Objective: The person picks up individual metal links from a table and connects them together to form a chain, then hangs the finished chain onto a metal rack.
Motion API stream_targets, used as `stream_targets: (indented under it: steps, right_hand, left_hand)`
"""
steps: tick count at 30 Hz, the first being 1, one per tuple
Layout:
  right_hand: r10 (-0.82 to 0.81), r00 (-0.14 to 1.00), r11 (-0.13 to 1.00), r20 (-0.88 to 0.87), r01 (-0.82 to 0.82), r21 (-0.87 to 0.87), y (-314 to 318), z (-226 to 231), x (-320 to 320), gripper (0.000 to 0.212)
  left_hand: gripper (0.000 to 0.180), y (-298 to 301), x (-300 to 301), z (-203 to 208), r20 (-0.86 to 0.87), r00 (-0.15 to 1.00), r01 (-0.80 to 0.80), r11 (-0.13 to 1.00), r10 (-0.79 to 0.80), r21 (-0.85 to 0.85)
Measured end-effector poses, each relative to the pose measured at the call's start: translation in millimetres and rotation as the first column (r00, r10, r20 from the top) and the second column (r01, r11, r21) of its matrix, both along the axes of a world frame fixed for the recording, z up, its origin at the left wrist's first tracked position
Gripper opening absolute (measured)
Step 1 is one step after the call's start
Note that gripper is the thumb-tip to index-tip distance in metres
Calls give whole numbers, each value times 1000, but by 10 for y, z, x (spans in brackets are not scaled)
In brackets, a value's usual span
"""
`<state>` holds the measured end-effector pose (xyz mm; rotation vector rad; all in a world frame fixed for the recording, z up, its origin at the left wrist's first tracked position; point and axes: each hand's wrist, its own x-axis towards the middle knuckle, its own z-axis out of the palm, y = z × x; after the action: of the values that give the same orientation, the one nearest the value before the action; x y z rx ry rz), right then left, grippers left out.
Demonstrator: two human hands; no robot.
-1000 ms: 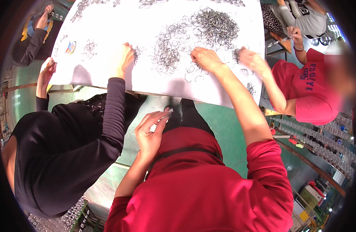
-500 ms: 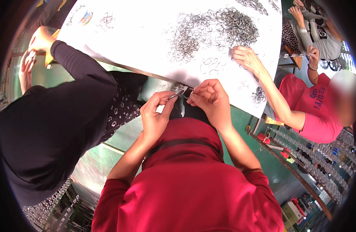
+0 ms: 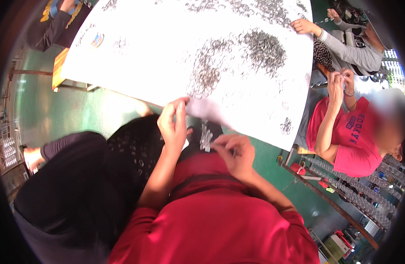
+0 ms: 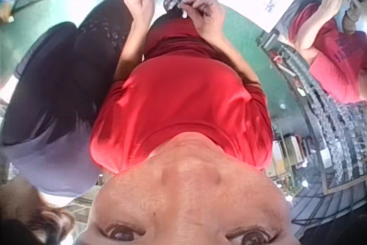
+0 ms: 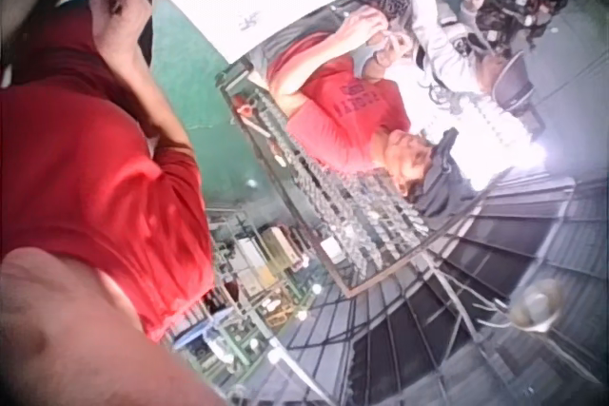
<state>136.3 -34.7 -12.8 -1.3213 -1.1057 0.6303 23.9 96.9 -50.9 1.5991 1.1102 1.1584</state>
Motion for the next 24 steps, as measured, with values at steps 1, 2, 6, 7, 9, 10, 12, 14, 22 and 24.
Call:
stream_targets:
  steps: [1, 2, 6, 7, 9, 10, 12, 14, 22, 24]
  right_hand:
    - [15, 998, 1000, 64, -16, 11, -14, 20, 41, 36]
    - [35, 991, 999, 127, -38, 26, -10, 17, 79, 37]
    - [124, 986, 992, 113, -122, -25, -36, -22, 165, 30]
    - [141, 978, 989, 155, -134, -53, -49, -66, 189, 27]
    - [210, 968, 958, 136, -175, -229, -138, -192, 248, 18]
    - [392, 902, 876, 179, -307, -372, -78, -70, 360, 19]
    - [308, 951, 923, 7, -298, -243, -123, -181, 374, 16]
    - [241, 961, 966, -136, -251, -64, -87, -186, 383, 16]
    - [203, 979, 976, 25, -200, -82, -122, -243, 377, 8]
    - [170, 985, 985, 36, -168, -37, -118, -296, 279, 9]
  left_hand:
    - [15, 215, 175, -21, -1, 1000, 6, 1000, -6, -4]
    - [14, 467, 357, -34, -3, 1000, 5, 1000, -5, -3]
    - [17, 1725, 1118, -491, -255, 967, 77, 962, -8, 261]
    - [17, 2004, 1303, -621, -331, 944, 105, 941, 8, 322]
    - [17, 2472, 1727, -859, -465, 885, 196, 882, 29, 429]
    - [22, 2660, 1905, -935, -551, 832, 197, 898, 59, 394]
    - [36, 2815, 2319, -928, -674, 736, 179, 943, 61, 280]
    - [42, 3062, 2479, -1133, -737, 669, 189, 937, 95, 293]
    - [15, 3222, 2591, -1134, -940, 292, 290, 920, 176, 262]
    - [19, 3300, 2442, -1071, -920, 372, 362, 892, 127, 270]
